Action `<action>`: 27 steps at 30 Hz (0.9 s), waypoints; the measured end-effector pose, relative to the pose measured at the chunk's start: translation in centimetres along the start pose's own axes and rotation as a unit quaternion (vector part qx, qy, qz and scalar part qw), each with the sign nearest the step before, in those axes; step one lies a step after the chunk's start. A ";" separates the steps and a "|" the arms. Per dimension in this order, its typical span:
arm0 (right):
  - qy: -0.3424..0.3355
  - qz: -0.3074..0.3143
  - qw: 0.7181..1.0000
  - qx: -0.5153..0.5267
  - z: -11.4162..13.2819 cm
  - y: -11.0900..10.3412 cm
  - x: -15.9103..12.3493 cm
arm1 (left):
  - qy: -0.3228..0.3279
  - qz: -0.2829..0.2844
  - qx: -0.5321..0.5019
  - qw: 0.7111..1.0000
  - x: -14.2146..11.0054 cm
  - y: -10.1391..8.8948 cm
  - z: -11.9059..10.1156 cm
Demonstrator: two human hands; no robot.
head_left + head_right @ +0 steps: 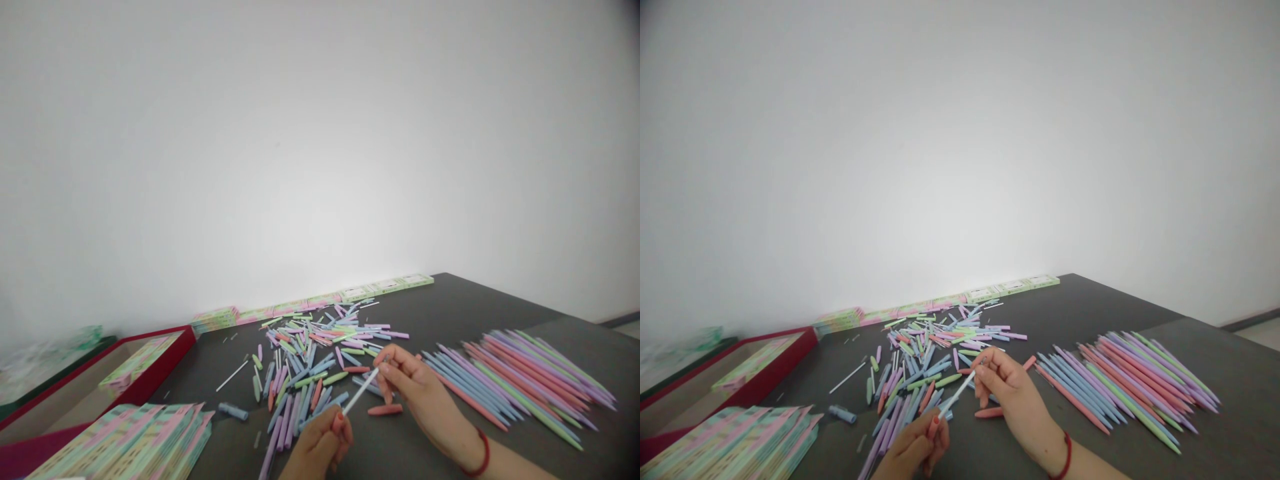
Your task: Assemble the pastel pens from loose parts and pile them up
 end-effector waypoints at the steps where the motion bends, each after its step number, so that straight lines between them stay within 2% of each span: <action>1: -0.002 0.006 1.000 -0.013 0.0 0.1 -0.1 | -0.001 0.003 0.005 1.000 0.0 0.0 -0.1; 7: -0.060 0.060 0.992 -0.094 -0.8 1.5 -0.9 | -0.006 0.015 0.020 1.000 -0.1 0.4 0.4; 11: -0.057 0.055 0.992 -0.094 -1.1 1.5 -0.7 | -0.040 0.027 -0.040 0.998 0.1 0.5 0.8; 17: -0.066 0.052 0.991 -0.102 -0.3 1.1 -0.6 | -0.064 0.099 -0.190 0.975 0.1 0.9 -0.1; 20: -0.061 0.059 0.991 -0.101 -0.3 1.4 -0.9 | -0.076 0.103 -0.216 0.968 -0.3 1.1 -0.7; 24: -0.038 0.103 0.990 -0.093 -1.1 2.4 -1.4 | -0.056 0.098 -0.228 0.967 -0.7 1.5 -1.1; 27: -0.029 0.109 0.990 -0.085 -1.6 2.7 -1.5 | -0.054 0.088 -0.243 0.964 -0.8 1.9 -1.0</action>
Point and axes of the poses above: each hand's wrist, its own x-axis towards the middle knuckle, its own y-axis out of the palm, z = x × y, the point moved 2 cm from there along x, towards the middle knuckle, and after that the axes turned 2 degrees about y, right-handed, at the moved point
